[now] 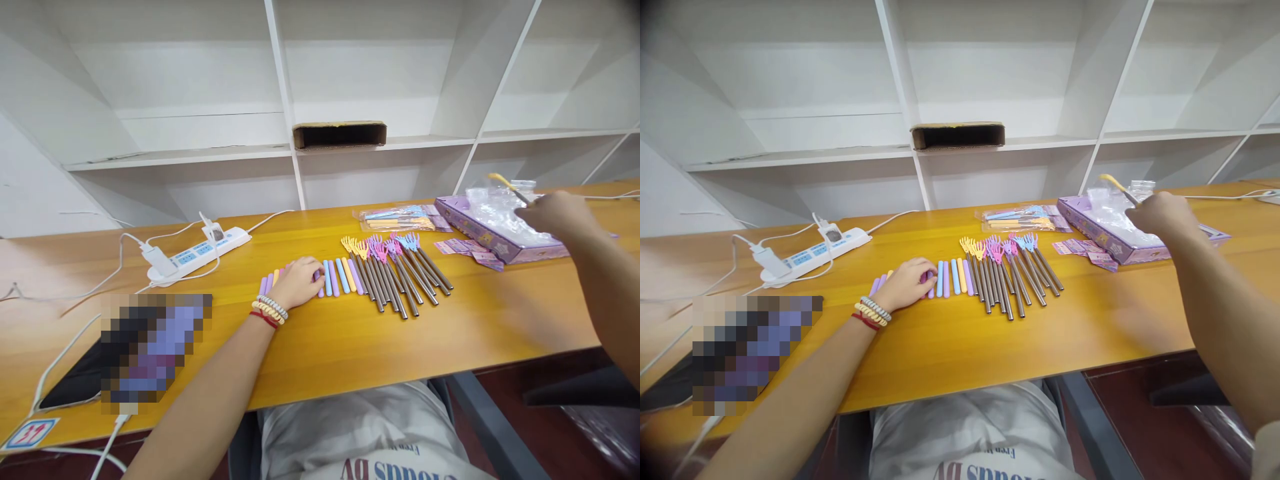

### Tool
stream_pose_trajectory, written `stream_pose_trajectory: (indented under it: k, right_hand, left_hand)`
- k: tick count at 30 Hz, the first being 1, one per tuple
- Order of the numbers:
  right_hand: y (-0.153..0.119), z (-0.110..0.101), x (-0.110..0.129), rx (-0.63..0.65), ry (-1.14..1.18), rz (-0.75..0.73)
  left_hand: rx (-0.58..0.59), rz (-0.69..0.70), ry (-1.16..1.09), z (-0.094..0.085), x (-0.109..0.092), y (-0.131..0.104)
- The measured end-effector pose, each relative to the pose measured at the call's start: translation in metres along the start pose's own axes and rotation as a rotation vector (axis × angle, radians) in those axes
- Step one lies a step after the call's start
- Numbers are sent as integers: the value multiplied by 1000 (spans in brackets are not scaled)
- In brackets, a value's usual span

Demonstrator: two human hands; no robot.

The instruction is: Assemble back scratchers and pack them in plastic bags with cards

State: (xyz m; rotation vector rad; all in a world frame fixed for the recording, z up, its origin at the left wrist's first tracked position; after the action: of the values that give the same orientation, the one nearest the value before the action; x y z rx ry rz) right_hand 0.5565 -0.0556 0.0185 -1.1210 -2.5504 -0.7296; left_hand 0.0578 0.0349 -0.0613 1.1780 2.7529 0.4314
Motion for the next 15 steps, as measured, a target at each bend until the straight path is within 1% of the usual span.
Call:
stream_pose_trajectory:
  k: [1,3,5,6,8,9,11,12,13,15]
  right_hand:
    - [-7,-7,14,31,-17,-36]
    - [-28,-23,46,-29,19,-129]
    - [-55,-33,79,-68,140,-243]
    - [-71,-35,97,-81,196,-321]
    - [-104,-34,133,-101,291,-521]
    - [-122,-31,151,-82,343,-648]
    - [-164,-19,187,22,441,-993]
    - [-186,-12,202,89,483,-1160]
    - [-208,-3,214,156,489,-1284]
    - [-246,15,230,268,456,-1455]
  left_hand:
    - [-1,0,-1,0,0,0]
    - [-7,-2,-2,0,0,0]
    - [-19,-8,-13,-1,0,0]
    - [-28,-11,-28,-1,0,0]
    - [-45,-18,-90,-3,-2,0]
    - [-51,-32,-151,-5,-3,-1]
    - [-40,-90,-365,-7,-6,-3]
    - [-19,-127,-530,-6,-8,-4]
    - [7,-160,-713,-6,-11,-5]
    - [52,-188,-1018,-5,-19,-7]
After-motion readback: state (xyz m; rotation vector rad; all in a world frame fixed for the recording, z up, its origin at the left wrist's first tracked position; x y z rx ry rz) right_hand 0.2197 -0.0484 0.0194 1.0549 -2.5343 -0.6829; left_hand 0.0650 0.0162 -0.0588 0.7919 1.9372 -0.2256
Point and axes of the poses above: each hand's wrist, its own y-axis towards the middle knuckle, its own z-axis out of the palm, x = y × z, the point moved 5 cm from there along y, towards the middle knuckle, and after that the axes turned 11 degrees about y, right-handed, at the moved point
